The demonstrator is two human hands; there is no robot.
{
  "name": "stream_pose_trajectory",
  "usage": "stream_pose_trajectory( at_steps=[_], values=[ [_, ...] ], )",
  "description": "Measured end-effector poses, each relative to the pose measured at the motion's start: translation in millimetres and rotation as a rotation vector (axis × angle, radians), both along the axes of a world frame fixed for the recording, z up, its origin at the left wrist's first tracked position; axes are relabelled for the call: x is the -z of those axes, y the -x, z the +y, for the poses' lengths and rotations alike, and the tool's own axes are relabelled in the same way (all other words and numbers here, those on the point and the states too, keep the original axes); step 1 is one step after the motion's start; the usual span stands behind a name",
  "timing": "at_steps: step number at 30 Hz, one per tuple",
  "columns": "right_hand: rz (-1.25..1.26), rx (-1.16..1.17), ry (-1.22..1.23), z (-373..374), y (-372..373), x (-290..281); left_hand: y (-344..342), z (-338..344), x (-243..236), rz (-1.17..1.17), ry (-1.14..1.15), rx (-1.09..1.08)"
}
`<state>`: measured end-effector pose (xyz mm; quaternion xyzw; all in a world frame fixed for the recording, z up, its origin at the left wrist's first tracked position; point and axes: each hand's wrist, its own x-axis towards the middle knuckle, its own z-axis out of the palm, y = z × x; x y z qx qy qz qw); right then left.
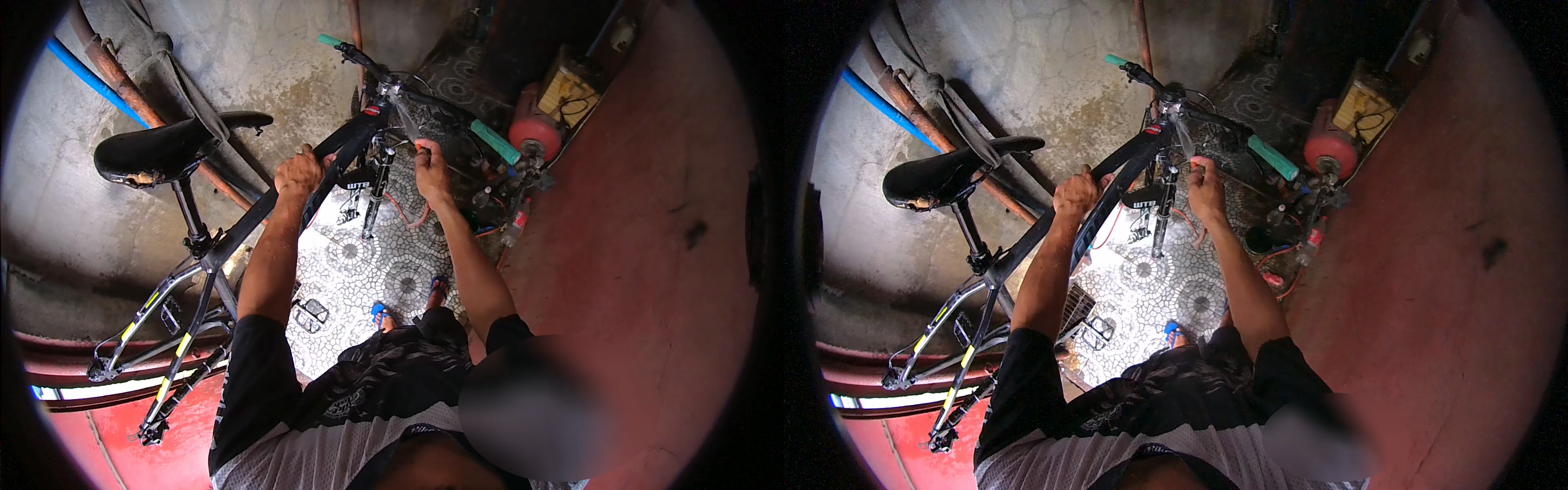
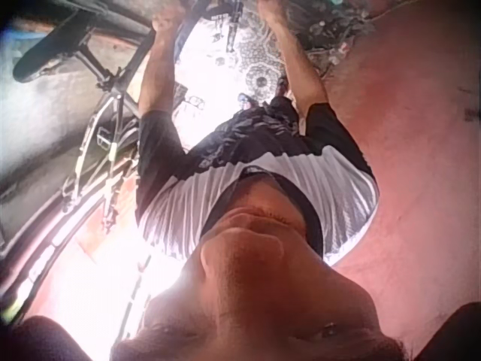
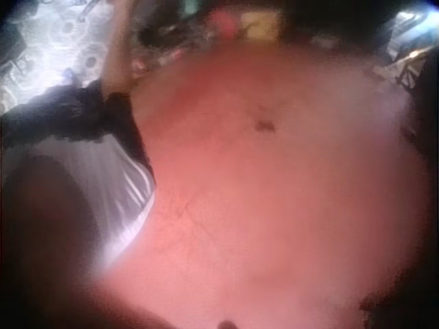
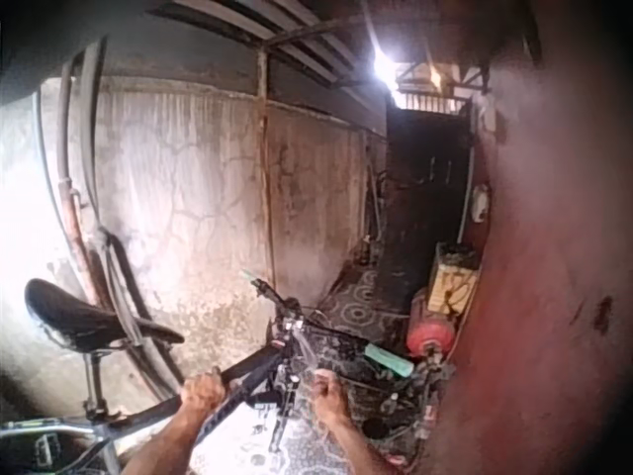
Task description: The person scrubs a bicycle frame and handlebars with a soapy sponge, rinses with a hose, and wipes components with a cloth. The person handles the front fork, handlebars, and frame, using a sponge, hose, and cloth to clean the bicycle in a tiled outdoor area.
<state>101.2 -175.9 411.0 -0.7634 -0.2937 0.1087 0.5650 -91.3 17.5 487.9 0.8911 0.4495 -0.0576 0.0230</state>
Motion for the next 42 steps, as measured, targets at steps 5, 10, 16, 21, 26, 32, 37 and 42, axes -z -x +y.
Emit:
stream_pose_trajectory(
  at_steps=[5, 10, 16, 21, 26, 32, 37, 42],
  values=[
    [0.108, 0.001, 0.109, 1, -6, -19, 1, 5, -2, -0.008, 0.008, 0.005],
    [0.133, -0.144, 0.127, 17, 9, -38, 1, 9, -2, -0.015, -0.008, 0.005],
    [0.090, -0.115, 0.066, 54, 10, -45, 0, 12, -3, -0.010, 0.000, -0.014],
    [0.101, -0.116, 0.081, 70, 7, -33, 2, 16, -1, -0.032, 0.023, -0.026],
    [0.106, -0.110, 0.096, 62, 4, -18, 3, 22, 6, -0.055, -0.004, -0.016],
    [0.196, -0.091, 0.364, 34, 8, 17, 5, 29, 11, -0.061, 0.009, -0.031],
    [0.263, -0.097, 0.399, 23, 20, 50, 6, 32, 7, -0.060, 0.004, -0.052],
    [0.130, -0.062, 0.296, 29, 33, 56, 6, 31, -1, -0.051, 0.018, -0.072]
  ],
)
